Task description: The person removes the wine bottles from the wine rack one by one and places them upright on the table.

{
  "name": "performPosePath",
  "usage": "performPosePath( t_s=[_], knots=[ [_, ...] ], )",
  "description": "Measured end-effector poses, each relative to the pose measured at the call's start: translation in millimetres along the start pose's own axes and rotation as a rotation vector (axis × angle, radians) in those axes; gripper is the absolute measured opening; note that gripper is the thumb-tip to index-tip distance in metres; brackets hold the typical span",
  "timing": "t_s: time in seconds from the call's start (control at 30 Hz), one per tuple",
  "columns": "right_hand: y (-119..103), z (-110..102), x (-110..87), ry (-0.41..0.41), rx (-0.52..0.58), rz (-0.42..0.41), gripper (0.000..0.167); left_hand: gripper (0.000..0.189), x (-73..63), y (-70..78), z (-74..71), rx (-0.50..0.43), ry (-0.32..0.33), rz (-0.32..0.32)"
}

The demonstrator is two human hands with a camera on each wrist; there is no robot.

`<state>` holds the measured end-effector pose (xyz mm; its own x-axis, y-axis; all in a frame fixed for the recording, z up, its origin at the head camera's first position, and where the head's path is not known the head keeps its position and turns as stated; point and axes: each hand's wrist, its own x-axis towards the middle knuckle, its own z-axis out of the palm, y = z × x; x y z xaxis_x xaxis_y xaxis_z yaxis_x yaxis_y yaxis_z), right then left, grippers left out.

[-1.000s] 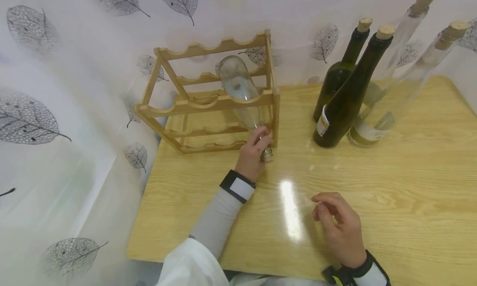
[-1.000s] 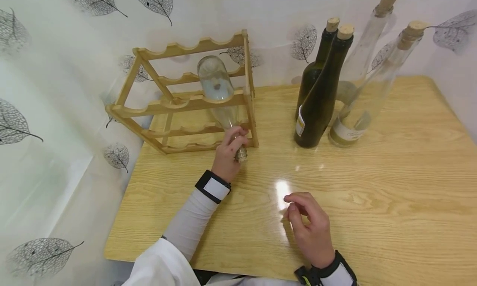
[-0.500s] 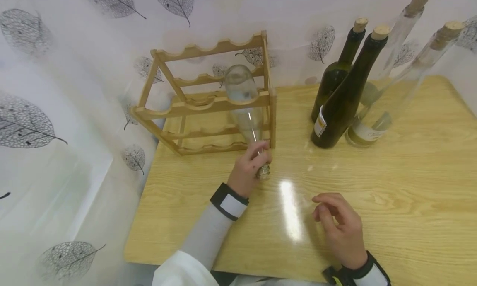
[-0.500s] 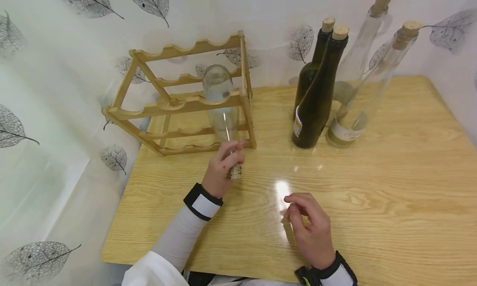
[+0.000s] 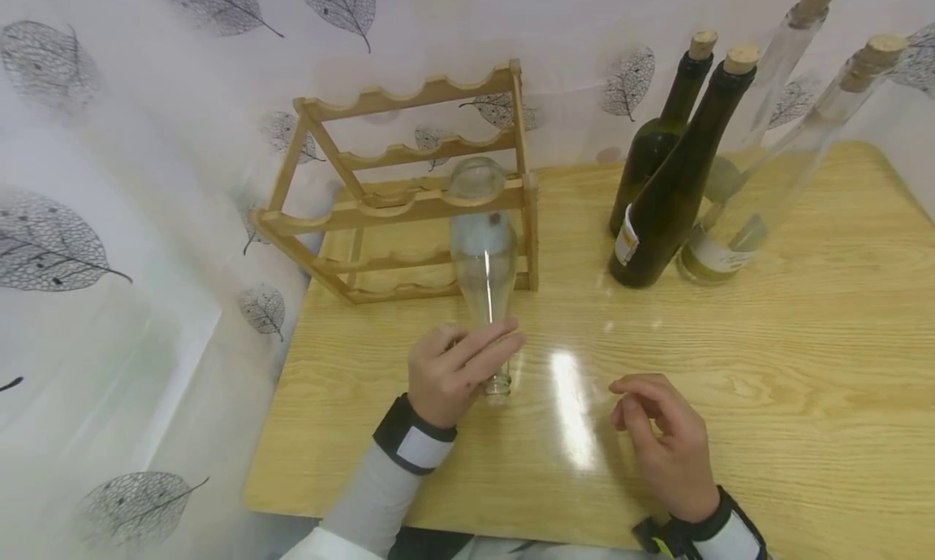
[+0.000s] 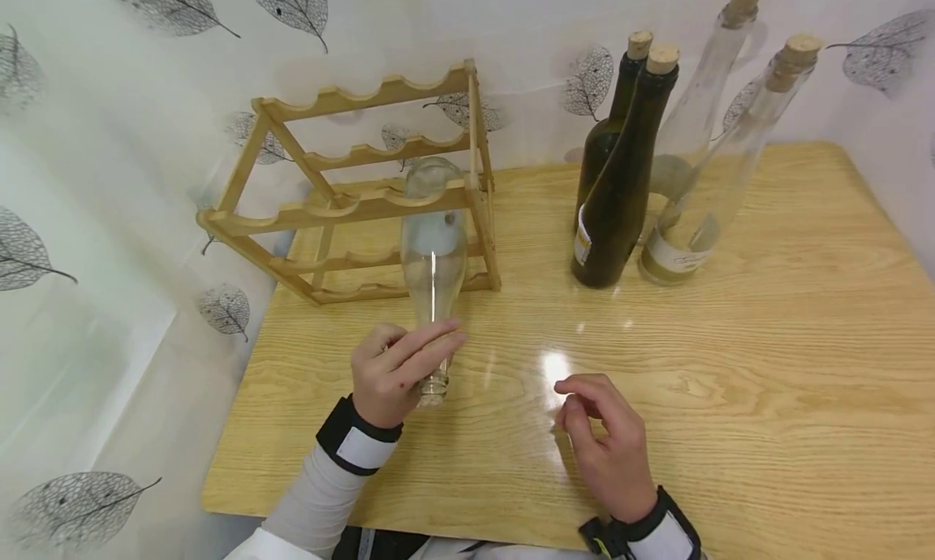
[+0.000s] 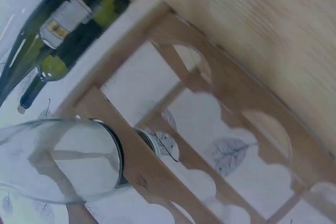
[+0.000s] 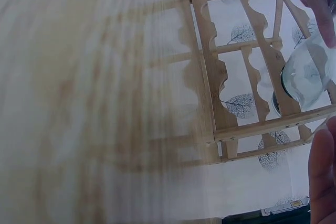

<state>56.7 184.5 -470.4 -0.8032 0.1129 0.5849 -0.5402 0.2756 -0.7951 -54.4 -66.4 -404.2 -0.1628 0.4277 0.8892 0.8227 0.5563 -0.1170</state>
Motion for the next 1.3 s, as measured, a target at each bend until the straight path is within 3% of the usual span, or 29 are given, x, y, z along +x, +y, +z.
performPosePath(
  t_s=[0.2, 0.37, 0.5, 0.63, 0.7, 0.8, 1.0, 1.07, 1.13, 1.3],
  knots=[
    [-1, 2, 0.4, -0.009, -0.025, 0.0, 0.033, 0.01, 7.7, -15.1, 10.5, -0.048, 0.066, 0.179],
    [-4, 5, -2.2, -0.004, 0.05, -0.012, 0.03, 0.02, 24.1, -8.8, 14.9, -0.144, 0.126, 0.353],
    [-8, 4, -2.2, 0.016, 0.097, -0.011, 0.026, 0.023, 43.0, 1.8, 6.6, -0.22, 0.255, 0.451],
    [-11, 3, 1.6, 0.023, 0.157, -0.023, 0.024, 0.031, 67.9, 15.6, -9.7, -0.279, 0.331, 0.52],
    [-12, 3, 5.6, 0.014, 0.208, -0.053, 0.019, 0.035, 78.3, 22.0, -18.0, -0.324, 0.342, 0.53],
    [-13, 4, 15.5, -0.015, 0.195, -0.133, 0.018, 0.036, 88.2, 30.3, -24.6, -0.415, 0.352, 0.523],
    [-14, 4, 40.6, -0.24, 0.025, -0.296, 0.078, 0.031, 92.9, 47.7, -12.9, -0.517, 0.281, 0.481],
    [-13, 6, 48.0, -0.286, 0.003, -0.342, 0.088, 0.029, 90.9, 53.8, -6.6, -0.52, 0.249, 0.458],
    [-12, 9, 55.2, -0.281, 0.009, -0.389, 0.083, 0.026, 86.5, 60.1, 0.0, -0.525, 0.214, 0.432],
    [-9, 17, 71.1, -0.333, 0.203, -0.44, 0.054, 0.018, 74.6, 78.1, 19.0, -0.566, 0.138, 0.403]
  ],
)
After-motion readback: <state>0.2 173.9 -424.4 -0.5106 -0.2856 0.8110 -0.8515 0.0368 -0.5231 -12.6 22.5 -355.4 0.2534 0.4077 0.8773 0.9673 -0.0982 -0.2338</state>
